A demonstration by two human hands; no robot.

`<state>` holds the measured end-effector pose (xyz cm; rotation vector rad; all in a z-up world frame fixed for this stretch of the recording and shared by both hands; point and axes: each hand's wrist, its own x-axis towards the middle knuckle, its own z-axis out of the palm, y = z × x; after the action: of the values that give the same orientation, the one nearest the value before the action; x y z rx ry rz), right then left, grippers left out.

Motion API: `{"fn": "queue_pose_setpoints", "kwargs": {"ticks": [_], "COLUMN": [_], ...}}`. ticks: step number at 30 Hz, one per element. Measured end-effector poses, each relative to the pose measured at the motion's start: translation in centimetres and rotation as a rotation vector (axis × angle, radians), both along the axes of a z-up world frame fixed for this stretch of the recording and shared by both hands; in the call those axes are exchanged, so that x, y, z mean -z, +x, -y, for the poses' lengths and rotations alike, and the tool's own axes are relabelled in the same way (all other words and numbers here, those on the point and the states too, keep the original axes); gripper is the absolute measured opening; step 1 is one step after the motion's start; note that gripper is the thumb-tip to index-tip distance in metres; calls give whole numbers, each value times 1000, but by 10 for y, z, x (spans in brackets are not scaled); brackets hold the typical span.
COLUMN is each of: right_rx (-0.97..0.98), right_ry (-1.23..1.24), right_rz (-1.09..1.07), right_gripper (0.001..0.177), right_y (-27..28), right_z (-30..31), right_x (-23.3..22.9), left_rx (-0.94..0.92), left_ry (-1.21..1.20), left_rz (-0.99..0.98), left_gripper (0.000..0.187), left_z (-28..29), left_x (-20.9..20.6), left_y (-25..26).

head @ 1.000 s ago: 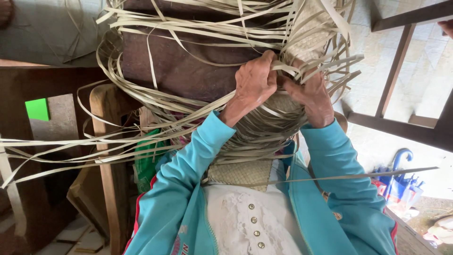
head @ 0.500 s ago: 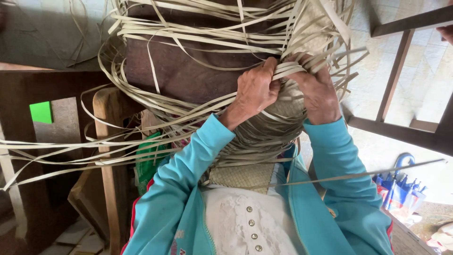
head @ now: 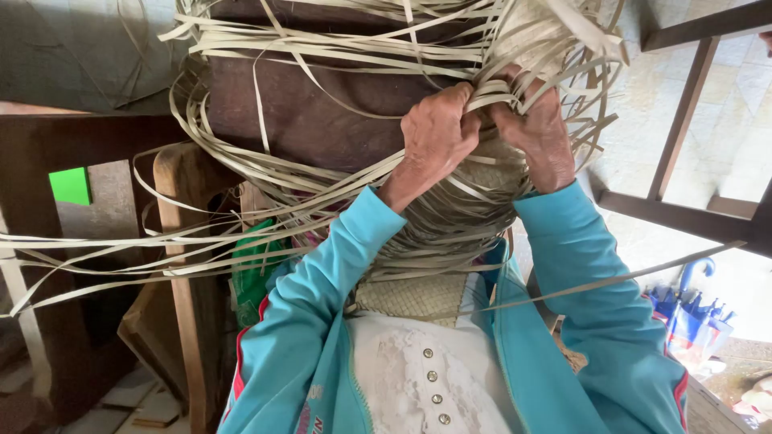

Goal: Weaving natural fiber strips into a handcrafted object

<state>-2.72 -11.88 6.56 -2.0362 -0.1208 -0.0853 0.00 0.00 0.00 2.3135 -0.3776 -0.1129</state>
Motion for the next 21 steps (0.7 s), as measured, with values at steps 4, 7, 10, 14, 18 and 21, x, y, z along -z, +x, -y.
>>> {"fn": "queue_pose_setpoints", "kwargs": {"ticks": [4, 7, 10, 14, 18, 21], "right_rx": [-31, 112, -97, -122, -128, -66], "right_ry": [-1181, -2070, -324, -1209, -1161, -1444], "right_rz": [465, 747, 88, 590, 637, 305], "right_gripper": [18, 43, 38, 46, 68, 74], "right_y": [-13, -15, -15, -19, -23, -46], "right_z": [28, 33, 38, 45, 50, 52], "right_x": [52, 54, 54, 66, 78, 59], "left_rx": [-9, 58, 49, 93, 118, 71], "left_ry": [-9, 9, -56, -132, 81, 20], "left_rz": [-77, -166, -350, -322, -198, -110], "left_gripper": [10, 7, 13, 18, 19, 7], "left_z": [-2, -5, -10, -9, -6, -3], "left_x": [0, 5, 0, 7, 2, 3], "left_y": [6, 10, 18, 18, 17, 16]}}
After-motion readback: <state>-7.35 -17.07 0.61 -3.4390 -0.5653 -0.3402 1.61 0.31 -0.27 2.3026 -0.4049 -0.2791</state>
